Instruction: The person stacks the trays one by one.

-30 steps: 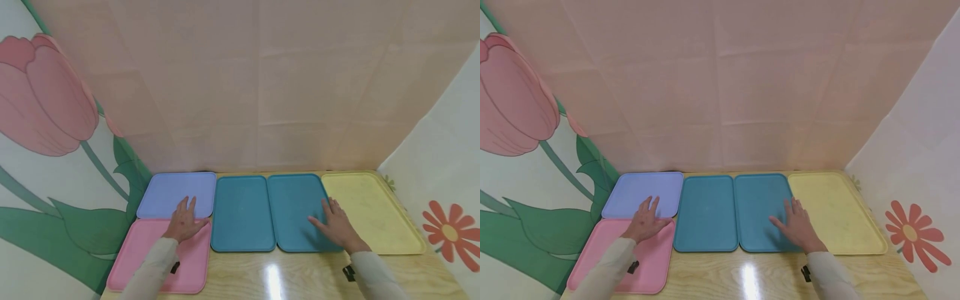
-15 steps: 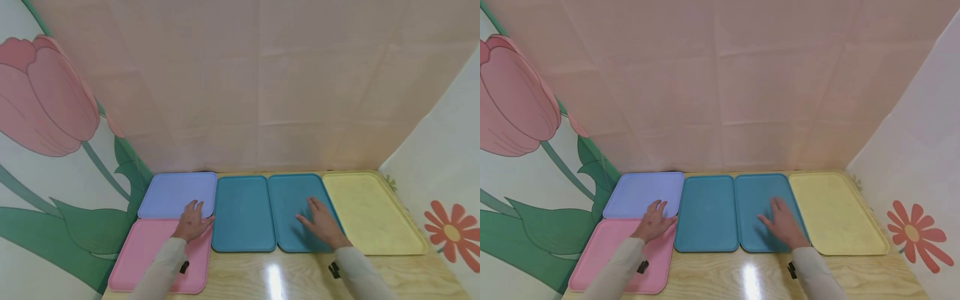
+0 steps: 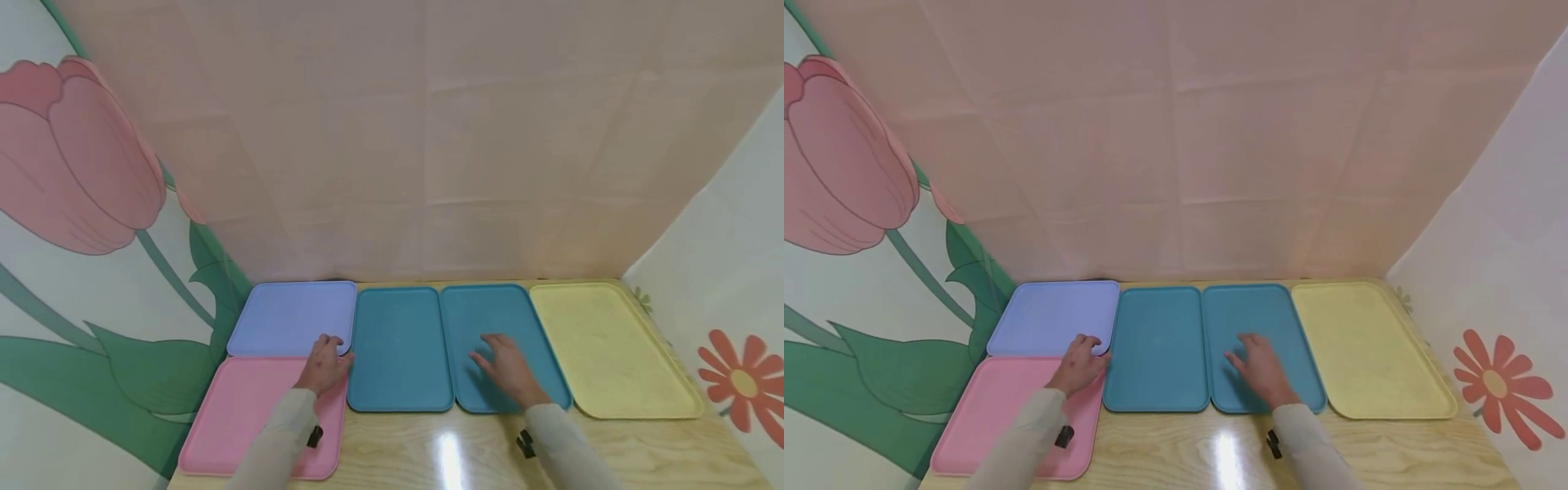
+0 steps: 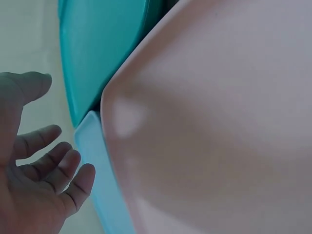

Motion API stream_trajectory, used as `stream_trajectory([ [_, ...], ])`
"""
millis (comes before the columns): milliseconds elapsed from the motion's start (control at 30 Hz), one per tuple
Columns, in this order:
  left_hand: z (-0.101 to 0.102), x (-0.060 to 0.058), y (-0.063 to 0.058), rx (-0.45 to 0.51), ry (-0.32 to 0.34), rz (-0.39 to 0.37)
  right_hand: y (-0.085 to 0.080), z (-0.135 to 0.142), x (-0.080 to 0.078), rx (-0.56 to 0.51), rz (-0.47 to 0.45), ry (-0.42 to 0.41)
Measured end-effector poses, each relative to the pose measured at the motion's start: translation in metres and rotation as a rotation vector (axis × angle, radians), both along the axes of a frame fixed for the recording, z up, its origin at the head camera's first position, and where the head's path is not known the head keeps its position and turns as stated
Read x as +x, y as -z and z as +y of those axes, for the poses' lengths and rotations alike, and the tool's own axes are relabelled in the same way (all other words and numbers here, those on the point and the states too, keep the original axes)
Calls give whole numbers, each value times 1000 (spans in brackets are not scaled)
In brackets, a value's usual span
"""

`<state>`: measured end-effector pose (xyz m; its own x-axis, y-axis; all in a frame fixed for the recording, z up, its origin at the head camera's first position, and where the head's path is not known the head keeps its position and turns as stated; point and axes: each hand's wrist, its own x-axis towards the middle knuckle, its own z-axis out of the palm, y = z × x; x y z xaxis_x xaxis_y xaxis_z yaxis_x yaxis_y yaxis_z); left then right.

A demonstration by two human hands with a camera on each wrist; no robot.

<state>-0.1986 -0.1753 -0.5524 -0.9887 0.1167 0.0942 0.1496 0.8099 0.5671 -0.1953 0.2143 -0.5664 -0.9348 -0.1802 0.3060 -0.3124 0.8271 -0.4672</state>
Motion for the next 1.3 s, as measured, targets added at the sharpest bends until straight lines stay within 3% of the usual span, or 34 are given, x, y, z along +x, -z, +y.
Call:
stream_trajectory([
  [300, 9, -3, 5, 40, -9, -28, 3, -14, -5, -32, -64, -19],
  [533, 16, -9, 10, 105, -85, -79, 10, -23, -12, -126, -111, -14],
  [800, 23, -11, 11, 126, -162, -128, 11, -35, -15, -215, -239, 35],
  [1300, 26, -15, 13, 195, -239, -159, 23, -52, -23, -388, -265, 120],
])
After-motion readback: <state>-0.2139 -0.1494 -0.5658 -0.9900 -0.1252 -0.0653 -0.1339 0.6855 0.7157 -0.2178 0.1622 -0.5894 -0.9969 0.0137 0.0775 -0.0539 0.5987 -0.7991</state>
